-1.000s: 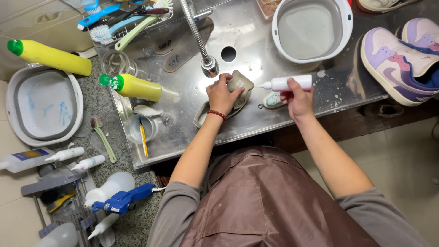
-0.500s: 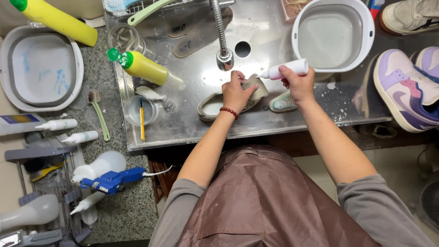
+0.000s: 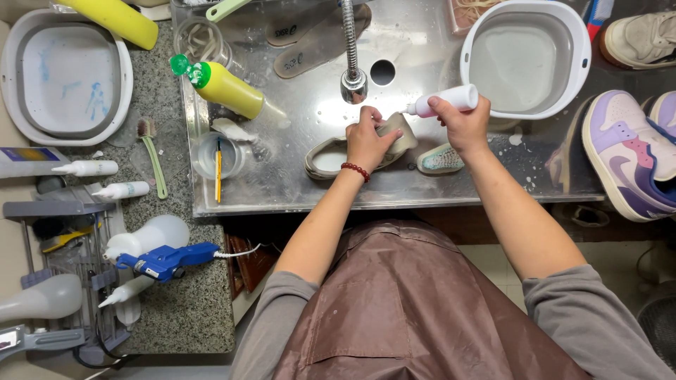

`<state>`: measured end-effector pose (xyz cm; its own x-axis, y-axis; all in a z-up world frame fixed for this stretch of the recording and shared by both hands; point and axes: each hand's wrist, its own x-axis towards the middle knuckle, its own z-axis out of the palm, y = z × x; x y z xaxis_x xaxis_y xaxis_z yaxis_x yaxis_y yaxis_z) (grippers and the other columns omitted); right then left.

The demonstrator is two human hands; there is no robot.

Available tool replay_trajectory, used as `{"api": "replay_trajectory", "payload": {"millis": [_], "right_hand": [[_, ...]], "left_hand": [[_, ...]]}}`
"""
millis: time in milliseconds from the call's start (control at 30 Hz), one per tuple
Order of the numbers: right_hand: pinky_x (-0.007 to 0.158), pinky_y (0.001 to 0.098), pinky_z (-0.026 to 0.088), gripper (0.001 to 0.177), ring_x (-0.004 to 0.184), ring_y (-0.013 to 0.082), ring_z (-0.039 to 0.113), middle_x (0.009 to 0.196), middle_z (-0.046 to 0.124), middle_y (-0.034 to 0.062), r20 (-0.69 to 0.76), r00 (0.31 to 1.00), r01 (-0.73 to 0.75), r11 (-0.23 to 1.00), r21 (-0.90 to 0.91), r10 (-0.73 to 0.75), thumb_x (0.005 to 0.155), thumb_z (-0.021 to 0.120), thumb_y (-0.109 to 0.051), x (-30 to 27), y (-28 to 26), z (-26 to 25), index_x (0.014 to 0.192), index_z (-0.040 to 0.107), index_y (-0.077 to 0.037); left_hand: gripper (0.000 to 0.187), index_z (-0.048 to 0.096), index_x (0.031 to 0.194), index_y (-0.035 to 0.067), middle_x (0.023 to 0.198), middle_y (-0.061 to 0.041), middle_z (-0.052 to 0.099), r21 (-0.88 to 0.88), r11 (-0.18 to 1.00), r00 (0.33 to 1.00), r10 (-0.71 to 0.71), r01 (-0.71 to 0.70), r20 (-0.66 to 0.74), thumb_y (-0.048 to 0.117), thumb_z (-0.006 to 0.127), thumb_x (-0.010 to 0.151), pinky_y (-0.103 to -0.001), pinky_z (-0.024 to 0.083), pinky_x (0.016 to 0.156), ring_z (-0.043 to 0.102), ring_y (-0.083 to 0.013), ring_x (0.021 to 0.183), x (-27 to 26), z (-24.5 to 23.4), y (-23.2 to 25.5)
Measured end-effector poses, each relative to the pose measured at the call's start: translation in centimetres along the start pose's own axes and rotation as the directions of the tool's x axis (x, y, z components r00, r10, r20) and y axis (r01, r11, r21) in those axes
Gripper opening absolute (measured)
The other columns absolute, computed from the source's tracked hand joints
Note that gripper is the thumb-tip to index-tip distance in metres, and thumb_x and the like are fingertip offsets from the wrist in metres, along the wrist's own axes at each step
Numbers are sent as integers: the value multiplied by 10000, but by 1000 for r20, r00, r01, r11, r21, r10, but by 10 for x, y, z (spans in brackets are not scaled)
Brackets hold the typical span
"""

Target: The person holds a beige sneaker over a stainless steel sink and applies a pink liquid from a squeeze bottle to the shoe's upper, tongue, and interior lining. The person rotates the shoe to access different areas while applying the liquid.

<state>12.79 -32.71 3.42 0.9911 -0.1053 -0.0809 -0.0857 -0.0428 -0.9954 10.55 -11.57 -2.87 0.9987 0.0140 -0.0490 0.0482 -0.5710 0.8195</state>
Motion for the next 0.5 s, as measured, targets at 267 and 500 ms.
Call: {"api": "replay_trajectory", "payload": {"millis": [267, 500], "right_hand": [[613, 228, 513, 271, 691, 85, 646, 814, 724, 44, 30, 999, 48, 996, -74, -46, 912, 860, -238, -3, -10, -3, 925, 739, 3], [671, 236, 528, 258, 755, 93, 666, 856, 739, 57, 63, 996, 70, 993, -99, -63, 923, 857, -212, -3, -17, 1, 958, 744, 18]], "left_hand": [[599, 486, 1041, 124, 824, -31, 665, -8, 1000, 1000, -9, 9, -5, 349, 923, 700, -391, 443, 904, 645, -235, 767, -1, 0, 0], [593, 492, 1074, 126, 872, -34, 700, -9, 1000, 1000, 12, -12, -6, 352, 911, 721, -393, 415, 947, 677, -229, 823, -1, -3, 4]]}}
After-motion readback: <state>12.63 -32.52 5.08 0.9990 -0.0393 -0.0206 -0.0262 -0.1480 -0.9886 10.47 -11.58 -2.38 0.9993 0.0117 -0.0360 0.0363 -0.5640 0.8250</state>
